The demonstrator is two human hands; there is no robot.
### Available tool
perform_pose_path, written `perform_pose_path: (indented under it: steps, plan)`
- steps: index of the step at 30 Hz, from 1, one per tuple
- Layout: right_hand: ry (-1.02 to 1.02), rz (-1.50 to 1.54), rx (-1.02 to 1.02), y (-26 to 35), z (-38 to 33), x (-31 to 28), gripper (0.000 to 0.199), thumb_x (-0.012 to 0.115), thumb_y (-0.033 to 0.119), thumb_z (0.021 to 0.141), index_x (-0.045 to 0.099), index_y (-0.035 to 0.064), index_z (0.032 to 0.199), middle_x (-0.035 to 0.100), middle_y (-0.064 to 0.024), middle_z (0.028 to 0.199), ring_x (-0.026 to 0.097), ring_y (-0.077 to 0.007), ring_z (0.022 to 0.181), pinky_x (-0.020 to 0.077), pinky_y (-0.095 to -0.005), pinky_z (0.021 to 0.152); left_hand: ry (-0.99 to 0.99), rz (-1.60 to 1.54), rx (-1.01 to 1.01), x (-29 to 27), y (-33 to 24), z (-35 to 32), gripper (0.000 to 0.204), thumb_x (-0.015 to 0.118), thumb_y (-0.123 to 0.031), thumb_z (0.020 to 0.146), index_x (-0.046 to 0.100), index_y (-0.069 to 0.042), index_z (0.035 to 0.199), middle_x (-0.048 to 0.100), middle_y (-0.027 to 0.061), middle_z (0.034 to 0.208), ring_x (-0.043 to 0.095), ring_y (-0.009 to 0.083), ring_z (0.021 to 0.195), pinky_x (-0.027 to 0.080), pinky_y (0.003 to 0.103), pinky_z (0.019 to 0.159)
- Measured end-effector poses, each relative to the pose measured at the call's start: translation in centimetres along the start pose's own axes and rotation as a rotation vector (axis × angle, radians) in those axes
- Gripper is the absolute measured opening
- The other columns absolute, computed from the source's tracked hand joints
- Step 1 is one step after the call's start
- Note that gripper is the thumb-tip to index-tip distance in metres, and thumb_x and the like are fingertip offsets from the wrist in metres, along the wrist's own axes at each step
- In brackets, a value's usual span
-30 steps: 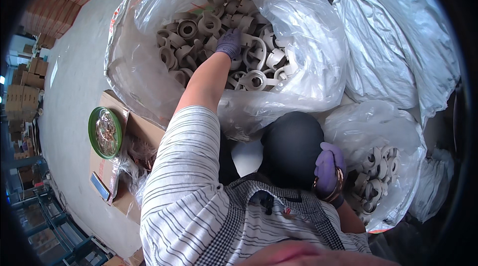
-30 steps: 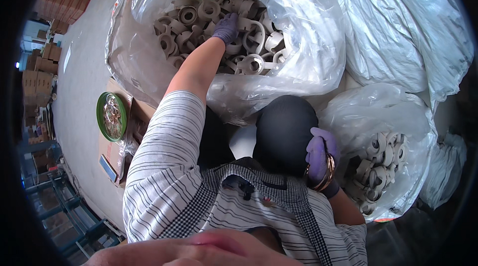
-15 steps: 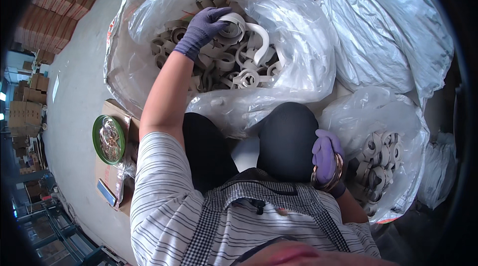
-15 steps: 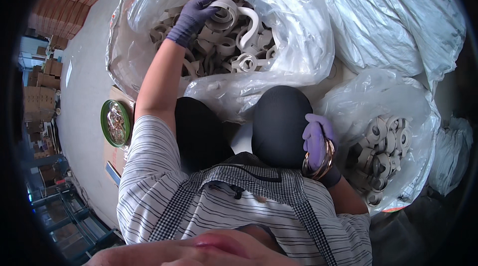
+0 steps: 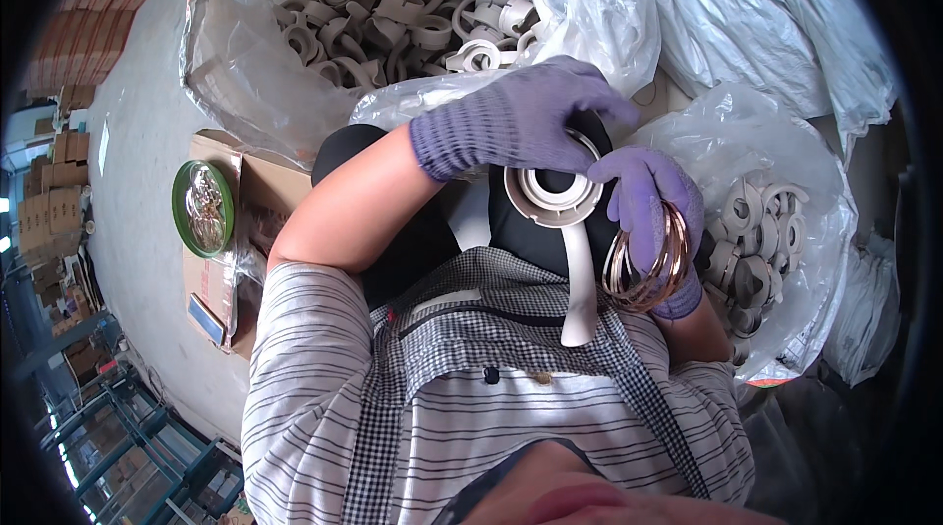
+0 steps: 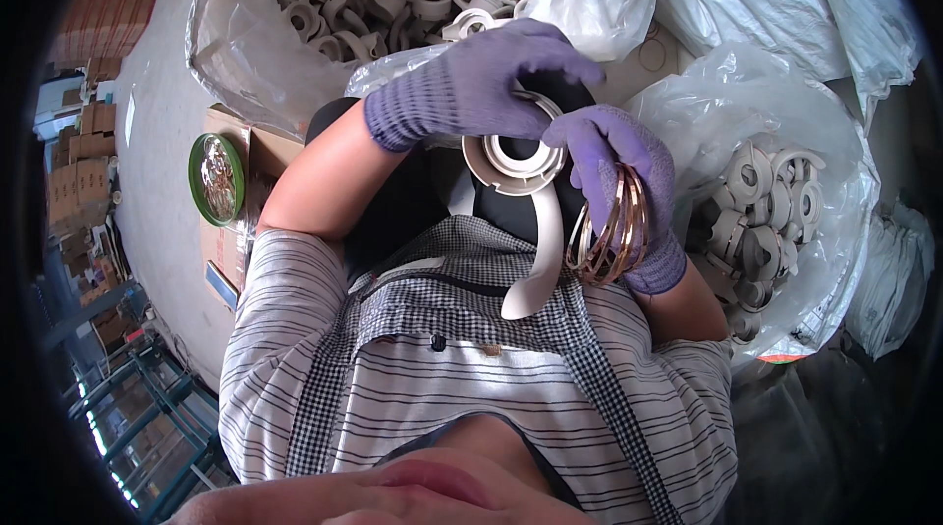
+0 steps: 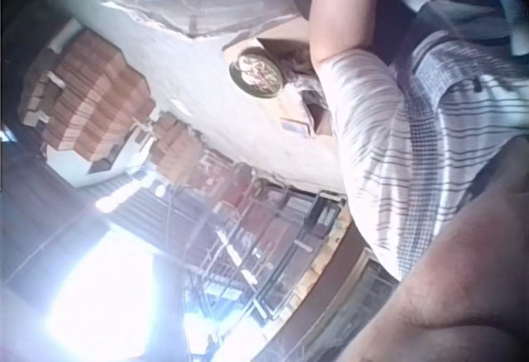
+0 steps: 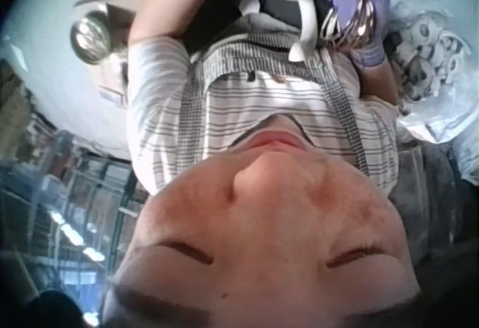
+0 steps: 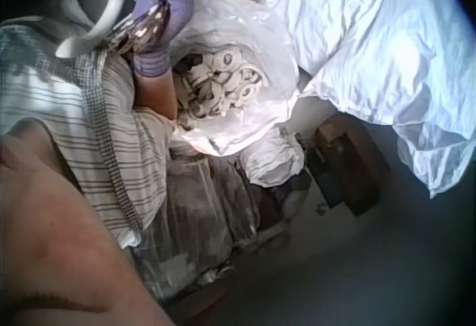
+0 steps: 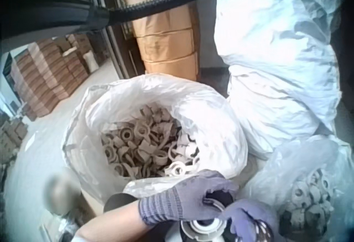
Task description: The person sits on the floor and repeatedly picks up white plastic components and copper wire coils from a large bag. They insert the wire coils into the central opening of each plastic piece, then place the assembled units into a nearby cardboard box.
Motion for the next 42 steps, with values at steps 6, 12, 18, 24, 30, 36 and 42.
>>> perform_pose_path:
  steps: [6,12,18,24,30,36,42]
  plan:
    - [-0.135,0.065,0.043,-0.9,-1.9,-0.4,0.017,0.06,0.009,0.1,0.067,-0.0023,0.111,0.068,-0.0062,0.099,0.059,-0.0078,0.075,0.0485,-0.0225,0.065,-0.179,0.007,0.003,0.7,-3.4,-7.9,0.106,0.09,-0.046,0.073,0.041,0.0,0.155,0.047,0.0227,0.15,0.049,0.0373,0.139,0.04,0.046,0.116]
    - [-0.364,0.231,0.088,-0.9,-1.0,-2.7,0.026,0.06,0.019,0.104,0.066,-0.0011,0.119,0.068,-0.0059,0.094,0.058,-0.0065,0.066,0.0477,-0.0209,0.059,-0.374,0.289,-0.044,4.5,-3.4,-7.9,0.108,0.092,-0.036,0.07,0.038,0.004,0.155,0.049,0.0258,0.146,0.053,0.0427,0.13,0.044,0.049,0.111]
    - [-0.435,0.137,0.109,-0.1,1.0,-3.9,0.02,0.069,0.014,0.098,0.069,0.001,0.113,0.069,-0.0019,0.095,0.055,-0.0028,0.062,0.0452,-0.0186,0.056,-0.413,0.237,0.032,2.9,-5.4,-7.9,0.097,0.089,-0.046,0.067,0.052,-0.005,0.146,0.047,0.0254,0.146,0.048,0.0459,0.134,0.037,0.056,0.113]
    - [-0.401,-0.061,-0.046,0.5,1.8,-2.3,0.025,0.061,0.021,0.102,0.07,0.0045,0.119,0.069,-0.0008,0.093,0.055,-0.0051,0.07,0.046,-0.0226,0.063,-0.358,0.025,0.059,2.0,-9.2,-5.9,0.044,0.088,-0.026,0.074,0.075,-0.006,0.111,0.069,0.0116,0.109,0.067,0.0297,0.098,0.052,0.04,0.086]
    - [-0.195,0.045,-0.168,2.1,2.2,-1.5,0.03,0.056,0.01,0.104,0.06,-0.0053,0.129,0.067,-0.006,0.101,0.064,-0.0102,0.088,0.0511,-0.0225,0.081,-0.374,-0.939,-0.421,3.3,-6.9,-7.3,0.022,0.083,-0.012,0.087,0.074,0.0,0.103,0.074,0.01,0.096,0.071,0.0182,0.085,0.055,0.03,0.078]
    - [-0.199,-0.278,-0.15,0.3,0.7,-1.6,0.041,0.064,0.017,0.097,0.056,-0.0011,0.133,0.069,-0.0083,0.104,0.07,-0.0171,0.087,0.0586,-0.0287,0.075,-0.375,-1.344,-0.37,4.5,-5.4,-7.3,0.014,0.068,-0.014,0.099,0.067,0.0,0.102,0.07,0.0069,0.086,0.06,0.0093,0.069,0.048,0.022,0.063]
    - [-0.444,0.097,-0.033,-0.8,1.3,0.0,0.028,0.064,0.013,0.101,0.061,-0.0018,0.124,0.068,-0.0072,0.1,0.067,-0.0138,0.085,0.0561,-0.0268,0.075,-0.419,-1.476,-0.24,4.7,-3.9,-7.2,0.015,0.059,-0.014,0.103,0.061,0.001,0.105,0.065,0.0058,0.085,0.052,0.0083,0.066,0.043,0.021,0.063]
Point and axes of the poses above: each hand's wrist, its own z-axis towards the middle knuckle, its own x-axis out of the palm, y = z × x, the point moved 6 cm from there along z, towards the middle knuckle
